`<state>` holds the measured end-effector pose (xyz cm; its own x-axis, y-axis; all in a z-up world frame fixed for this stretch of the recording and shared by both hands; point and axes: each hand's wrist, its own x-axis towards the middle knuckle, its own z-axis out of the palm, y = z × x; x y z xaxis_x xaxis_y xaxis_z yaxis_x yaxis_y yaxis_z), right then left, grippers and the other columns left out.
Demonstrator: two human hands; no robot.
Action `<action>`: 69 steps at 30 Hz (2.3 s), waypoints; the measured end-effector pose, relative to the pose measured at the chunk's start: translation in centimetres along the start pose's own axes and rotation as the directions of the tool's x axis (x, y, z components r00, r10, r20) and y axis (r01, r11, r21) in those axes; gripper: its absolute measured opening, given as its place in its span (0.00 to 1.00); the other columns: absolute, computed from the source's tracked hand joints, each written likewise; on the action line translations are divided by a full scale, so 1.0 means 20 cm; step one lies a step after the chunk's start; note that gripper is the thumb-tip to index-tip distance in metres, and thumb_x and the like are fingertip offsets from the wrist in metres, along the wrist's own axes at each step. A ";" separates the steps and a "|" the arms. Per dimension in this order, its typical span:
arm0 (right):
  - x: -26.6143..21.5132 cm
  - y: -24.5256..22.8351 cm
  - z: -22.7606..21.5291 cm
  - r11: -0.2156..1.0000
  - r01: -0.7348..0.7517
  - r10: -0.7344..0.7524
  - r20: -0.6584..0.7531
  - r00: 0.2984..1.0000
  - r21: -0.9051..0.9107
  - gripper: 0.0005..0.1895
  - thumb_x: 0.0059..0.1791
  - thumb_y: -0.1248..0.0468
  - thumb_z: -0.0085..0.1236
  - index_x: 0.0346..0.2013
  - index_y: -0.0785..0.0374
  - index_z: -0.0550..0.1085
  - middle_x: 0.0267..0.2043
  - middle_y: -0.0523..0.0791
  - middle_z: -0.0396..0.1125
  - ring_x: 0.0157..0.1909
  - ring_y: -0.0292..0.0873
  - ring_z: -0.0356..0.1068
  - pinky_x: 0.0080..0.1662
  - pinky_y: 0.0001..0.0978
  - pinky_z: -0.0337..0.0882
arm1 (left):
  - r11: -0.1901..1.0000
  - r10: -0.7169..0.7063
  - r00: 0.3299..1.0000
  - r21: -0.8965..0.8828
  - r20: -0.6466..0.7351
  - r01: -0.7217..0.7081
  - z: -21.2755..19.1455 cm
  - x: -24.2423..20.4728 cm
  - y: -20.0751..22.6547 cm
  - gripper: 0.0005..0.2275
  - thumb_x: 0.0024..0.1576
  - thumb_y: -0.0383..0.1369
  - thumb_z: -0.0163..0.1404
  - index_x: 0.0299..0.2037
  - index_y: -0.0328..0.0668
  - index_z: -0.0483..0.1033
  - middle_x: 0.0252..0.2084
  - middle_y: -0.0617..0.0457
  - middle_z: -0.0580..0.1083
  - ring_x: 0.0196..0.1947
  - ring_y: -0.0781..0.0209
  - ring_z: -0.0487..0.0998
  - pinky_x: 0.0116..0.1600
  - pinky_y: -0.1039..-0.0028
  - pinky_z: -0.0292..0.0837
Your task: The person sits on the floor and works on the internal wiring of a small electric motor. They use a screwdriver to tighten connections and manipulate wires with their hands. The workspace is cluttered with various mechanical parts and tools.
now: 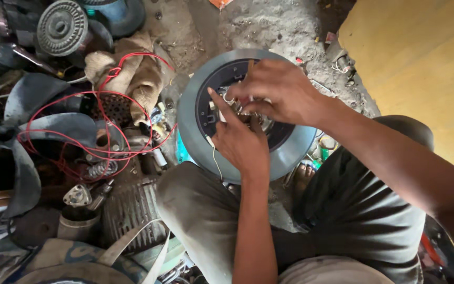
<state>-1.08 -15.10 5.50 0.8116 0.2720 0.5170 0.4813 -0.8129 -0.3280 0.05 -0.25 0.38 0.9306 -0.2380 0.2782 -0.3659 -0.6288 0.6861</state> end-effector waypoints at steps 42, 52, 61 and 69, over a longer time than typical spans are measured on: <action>-0.24 0.17 -0.15 0.856 -0.310 0.477 -0.399 0.783 0.415 0.20 0.64 0.69 0.54 0.65 0.62 0.56 0.46 0.48 0.73 0.54 0.46 0.78 0.57 0.36 0.76 | 0.999 0.009 0.999 -0.036 0.051 -0.007 0.00 0.00 -0.05 0.51 0.46 0.25 0.62 0.76 0.33 0.36 0.32 0.55 0.80 0.40 0.49 0.78 0.47 0.56 0.63; -0.21 0.31 -0.03 0.875 -0.471 0.484 -0.155 0.861 0.115 0.15 0.47 0.68 0.58 0.48 0.62 0.75 0.40 0.50 0.72 0.40 0.48 0.74 0.44 0.41 0.74 | 0.997 0.028 0.999 -0.075 0.035 -0.026 0.01 -0.01 -0.07 0.52 0.46 0.25 0.63 0.77 0.37 0.36 0.32 0.55 0.79 0.40 0.49 0.79 0.48 0.56 0.66; -0.17 0.36 0.12 0.824 -0.564 0.560 -0.079 0.825 -0.051 0.09 0.47 0.59 0.61 0.34 0.62 0.76 0.35 0.50 0.71 0.41 0.58 0.72 0.43 0.51 0.69 | 0.996 0.068 0.998 -0.066 0.006 -0.067 0.00 -0.02 -0.05 0.52 0.45 0.25 0.63 0.76 0.35 0.36 0.32 0.53 0.80 0.37 0.48 0.80 0.46 0.56 0.68; -0.16 0.34 0.13 0.818 -0.572 0.559 -0.139 0.817 -0.070 0.09 0.47 0.58 0.61 0.35 0.61 0.77 0.36 0.50 0.71 0.42 0.58 0.72 0.43 0.51 0.70 | 0.993 0.090 0.996 -0.081 -0.005 -0.090 -0.01 -0.01 -0.04 0.50 0.47 0.25 0.62 0.77 0.35 0.38 0.30 0.50 0.79 0.31 0.47 0.80 0.42 0.59 0.72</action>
<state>0.45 -20.27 -0.43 0.8863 -0.3042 0.3492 -0.0934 -0.8560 -0.5085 0.06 0.49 -0.03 0.8939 -0.2899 0.3419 -0.4478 -0.5431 0.7103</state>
